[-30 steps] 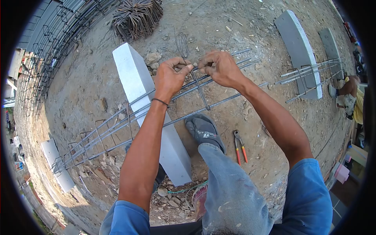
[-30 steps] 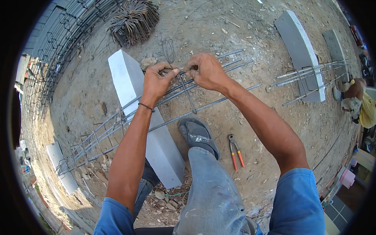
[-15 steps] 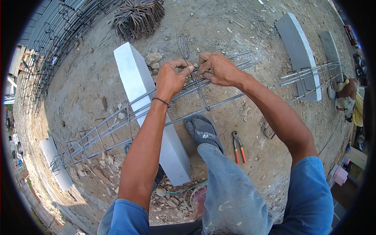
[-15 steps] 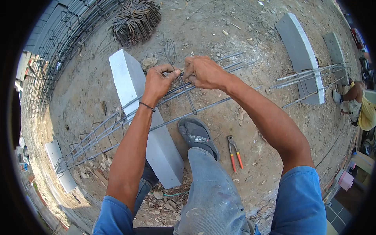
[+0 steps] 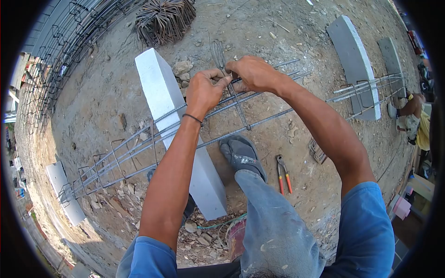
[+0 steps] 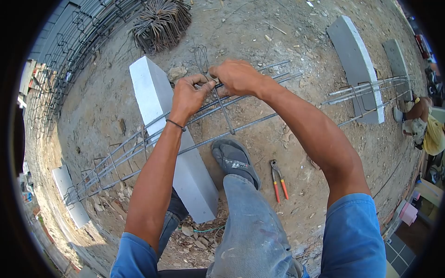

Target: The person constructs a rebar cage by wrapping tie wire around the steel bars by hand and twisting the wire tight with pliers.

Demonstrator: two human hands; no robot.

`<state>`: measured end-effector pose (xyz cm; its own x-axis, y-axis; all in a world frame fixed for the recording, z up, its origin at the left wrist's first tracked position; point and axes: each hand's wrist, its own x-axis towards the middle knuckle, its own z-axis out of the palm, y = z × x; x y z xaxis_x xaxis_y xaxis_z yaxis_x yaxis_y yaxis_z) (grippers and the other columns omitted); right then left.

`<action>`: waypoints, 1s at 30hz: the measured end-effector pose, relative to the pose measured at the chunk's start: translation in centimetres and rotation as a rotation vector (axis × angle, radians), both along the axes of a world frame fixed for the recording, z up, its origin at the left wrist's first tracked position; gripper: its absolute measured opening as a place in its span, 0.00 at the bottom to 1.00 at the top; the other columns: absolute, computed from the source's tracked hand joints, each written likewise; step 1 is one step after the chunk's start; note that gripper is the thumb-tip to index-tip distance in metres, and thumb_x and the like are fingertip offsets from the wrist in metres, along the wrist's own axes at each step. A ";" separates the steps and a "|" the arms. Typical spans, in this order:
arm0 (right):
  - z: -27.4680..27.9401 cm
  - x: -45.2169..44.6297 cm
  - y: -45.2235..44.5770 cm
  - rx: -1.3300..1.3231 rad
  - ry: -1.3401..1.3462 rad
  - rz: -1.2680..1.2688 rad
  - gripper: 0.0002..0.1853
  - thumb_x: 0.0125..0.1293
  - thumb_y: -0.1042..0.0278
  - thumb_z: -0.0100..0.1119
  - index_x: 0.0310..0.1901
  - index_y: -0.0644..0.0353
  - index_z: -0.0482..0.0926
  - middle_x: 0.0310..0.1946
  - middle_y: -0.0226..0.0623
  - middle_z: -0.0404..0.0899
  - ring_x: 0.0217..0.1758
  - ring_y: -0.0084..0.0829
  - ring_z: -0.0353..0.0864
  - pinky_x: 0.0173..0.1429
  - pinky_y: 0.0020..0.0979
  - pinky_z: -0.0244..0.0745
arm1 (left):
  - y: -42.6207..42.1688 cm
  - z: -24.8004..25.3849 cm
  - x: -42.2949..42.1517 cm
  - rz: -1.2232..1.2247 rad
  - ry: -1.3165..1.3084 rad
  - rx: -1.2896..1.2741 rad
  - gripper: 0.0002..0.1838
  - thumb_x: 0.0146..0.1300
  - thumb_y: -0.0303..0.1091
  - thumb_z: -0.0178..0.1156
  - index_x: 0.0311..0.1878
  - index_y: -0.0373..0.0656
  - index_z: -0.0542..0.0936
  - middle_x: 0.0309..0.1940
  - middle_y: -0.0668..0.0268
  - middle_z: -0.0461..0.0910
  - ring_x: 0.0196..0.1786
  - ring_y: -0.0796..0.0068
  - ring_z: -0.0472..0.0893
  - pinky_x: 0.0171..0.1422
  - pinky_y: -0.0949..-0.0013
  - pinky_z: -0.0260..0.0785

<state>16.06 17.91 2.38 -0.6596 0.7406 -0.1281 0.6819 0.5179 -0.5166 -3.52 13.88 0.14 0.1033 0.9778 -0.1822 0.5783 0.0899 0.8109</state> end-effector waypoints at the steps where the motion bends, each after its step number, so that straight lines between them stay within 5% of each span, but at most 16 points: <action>1: 0.1 -0.2 -0.3 0.013 -0.054 0.019 0.22 0.56 0.66 0.74 0.50 0.65 0.78 0.38 0.55 0.85 0.49 0.61 0.84 0.51 0.55 0.77 | 0.0 -0.3 -0.1 0.007 -0.019 0.013 0.11 0.65 0.38 0.74 0.39 0.38 0.90 0.27 0.64 0.86 0.30 0.77 0.77 0.37 0.65 0.70; 9: -2.0 0.1 -0.3 0.090 0.074 0.074 0.18 0.58 0.71 0.67 0.49 0.65 0.77 0.33 0.55 0.84 0.42 0.62 0.83 0.48 0.55 0.77 | -0.2 -0.5 0.0 0.025 -0.044 0.034 0.11 0.65 0.37 0.74 0.40 0.37 0.90 0.26 0.67 0.85 0.29 0.79 0.76 0.36 0.67 0.70; 12: -0.3 0.4 1.3 -0.112 0.045 0.138 0.16 0.61 0.71 0.68 0.50 0.67 0.82 0.38 0.54 0.87 0.42 0.54 0.87 0.49 0.51 0.80 | -0.2 -0.5 0.1 0.018 -0.035 0.044 0.11 0.65 0.37 0.74 0.39 0.37 0.90 0.25 0.68 0.84 0.28 0.80 0.75 0.34 0.68 0.68; 14: 0.9 1.0 3.0 -0.715 0.195 -0.014 0.13 0.62 0.71 0.67 0.47 0.65 0.84 0.34 0.40 0.86 0.37 0.33 0.85 0.44 0.38 0.78 | -0.3 -0.4 0.1 0.017 -0.033 0.018 0.11 0.65 0.37 0.74 0.39 0.38 0.90 0.24 0.69 0.83 0.28 0.81 0.75 0.34 0.68 0.68; 15: -3.1 1.6 4.4 -0.866 0.509 -0.048 0.15 0.61 0.73 0.68 0.50 0.65 0.85 0.34 0.36 0.87 0.37 0.25 0.82 0.42 0.32 0.77 | -0.3 -0.4 0.1 0.031 -0.046 0.010 0.11 0.65 0.37 0.74 0.38 0.38 0.89 0.24 0.69 0.83 0.28 0.81 0.75 0.33 0.68 0.67; 25: -2.1 -0.9 2.1 -0.386 0.311 -0.265 0.14 0.55 0.78 0.72 0.44 0.69 0.83 0.30 0.42 0.86 0.34 0.30 0.84 0.38 0.34 0.76 | 0.5 -0.9 -0.3 0.064 -0.231 -0.120 0.13 0.72 0.38 0.70 0.39 0.35 0.87 0.29 0.68 0.86 0.27 0.83 0.78 0.31 0.73 0.75; 27: -2.1 -1.0 1.5 -0.282 0.281 -0.380 0.18 0.51 0.68 0.79 0.43 0.65 0.87 0.31 0.47 0.87 0.40 0.40 0.89 0.44 0.41 0.80 | 0.6 -0.5 -0.2 0.081 -0.244 -0.139 0.14 0.73 0.38 0.68 0.38 0.35 0.87 0.29 0.67 0.86 0.27 0.83 0.78 0.31 0.73 0.75; 30: -2.3 -0.9 1.1 -0.330 0.312 -0.473 0.19 0.51 0.64 0.81 0.44 0.62 0.87 0.32 0.47 0.88 0.41 0.43 0.89 0.47 0.42 0.81 | 0.8 -0.3 -0.2 0.097 -0.273 -0.181 0.14 0.75 0.39 0.66 0.38 0.36 0.87 0.31 0.66 0.87 0.28 0.82 0.78 0.31 0.72 0.75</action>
<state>15.17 19.06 0.13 -0.3151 0.9146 -0.2535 0.5894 -0.0207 -0.8076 -3.72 14.70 -0.18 0.0799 0.9399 -0.3320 0.3233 0.2906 0.9006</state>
